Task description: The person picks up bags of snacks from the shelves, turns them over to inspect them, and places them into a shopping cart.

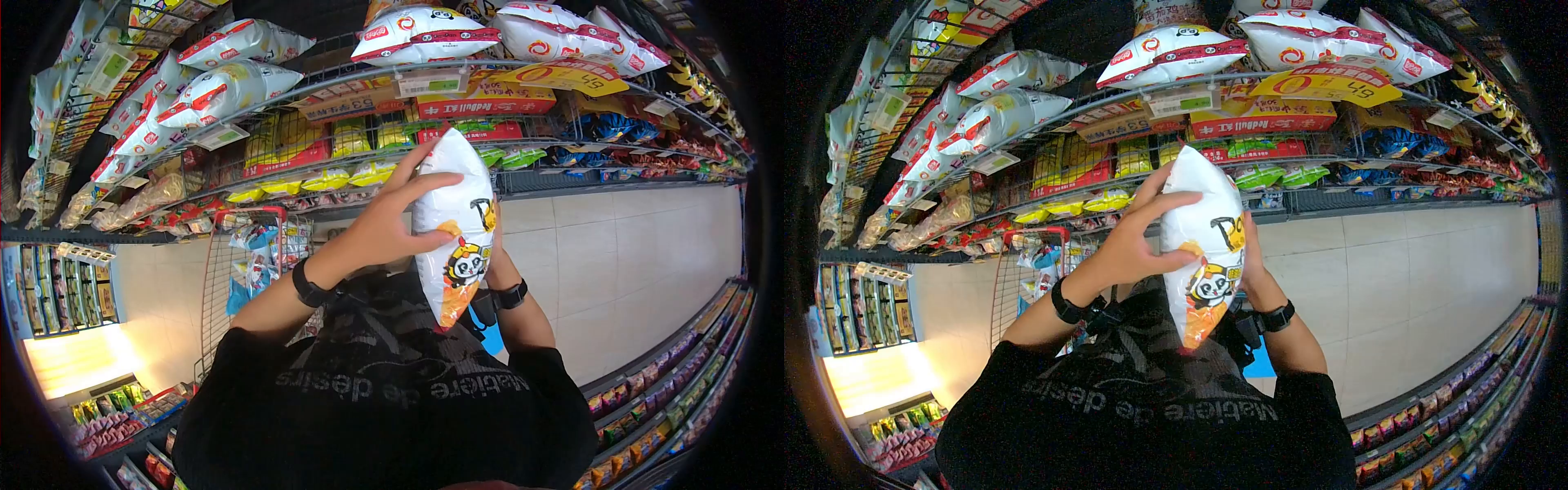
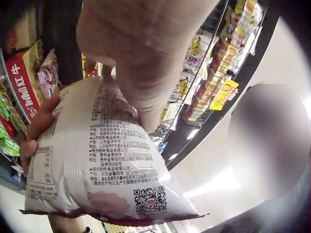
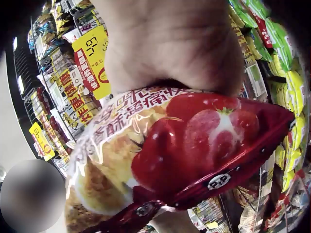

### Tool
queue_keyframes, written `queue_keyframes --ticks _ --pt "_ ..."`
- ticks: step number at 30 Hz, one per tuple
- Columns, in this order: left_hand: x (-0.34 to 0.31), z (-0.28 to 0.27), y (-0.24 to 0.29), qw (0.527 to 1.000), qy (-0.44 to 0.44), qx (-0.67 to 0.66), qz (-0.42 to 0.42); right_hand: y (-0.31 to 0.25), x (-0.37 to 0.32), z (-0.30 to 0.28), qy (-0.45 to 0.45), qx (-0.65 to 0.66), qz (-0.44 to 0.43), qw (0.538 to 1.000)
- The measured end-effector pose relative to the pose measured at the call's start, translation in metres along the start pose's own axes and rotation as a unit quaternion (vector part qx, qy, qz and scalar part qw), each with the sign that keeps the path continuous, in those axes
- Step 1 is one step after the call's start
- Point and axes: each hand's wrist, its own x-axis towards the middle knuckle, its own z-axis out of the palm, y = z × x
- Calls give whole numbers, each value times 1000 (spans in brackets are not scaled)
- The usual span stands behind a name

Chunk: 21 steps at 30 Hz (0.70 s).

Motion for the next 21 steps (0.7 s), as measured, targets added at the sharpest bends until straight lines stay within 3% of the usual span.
queue_keyframes --ticks 2,4,7,9,12,16,19,21 --pt "-4 -3 -8 999 -11 -15 -33 0 2 -5 -17 31 -1 999" --pt "-12 -7 -30 996 -29 -44 -75 4 9 -15 32 -45 -23 998" --pt "-23 -2 -47 943 -9 -281 -179 0 12 -14 83 -105 -64 989" --pt "-29 7 -66 948 -3 -279 -151 2 13 -10 107 -200 -100 969" --pt "-35 13 -73 959 29 -247 -137 5 14 -1 86 -180 -90 976" --pt "-46 10 -83 953 70 -197 -221 14 17 11 53 -240 -100 964" --pt "-53 0 -93 918 137 -253 -271 27 17 9 13 -292 -112 950" --pt "-75 1 -131 817 198 -442 -312 31 16 13 -55 -313 -113 941"
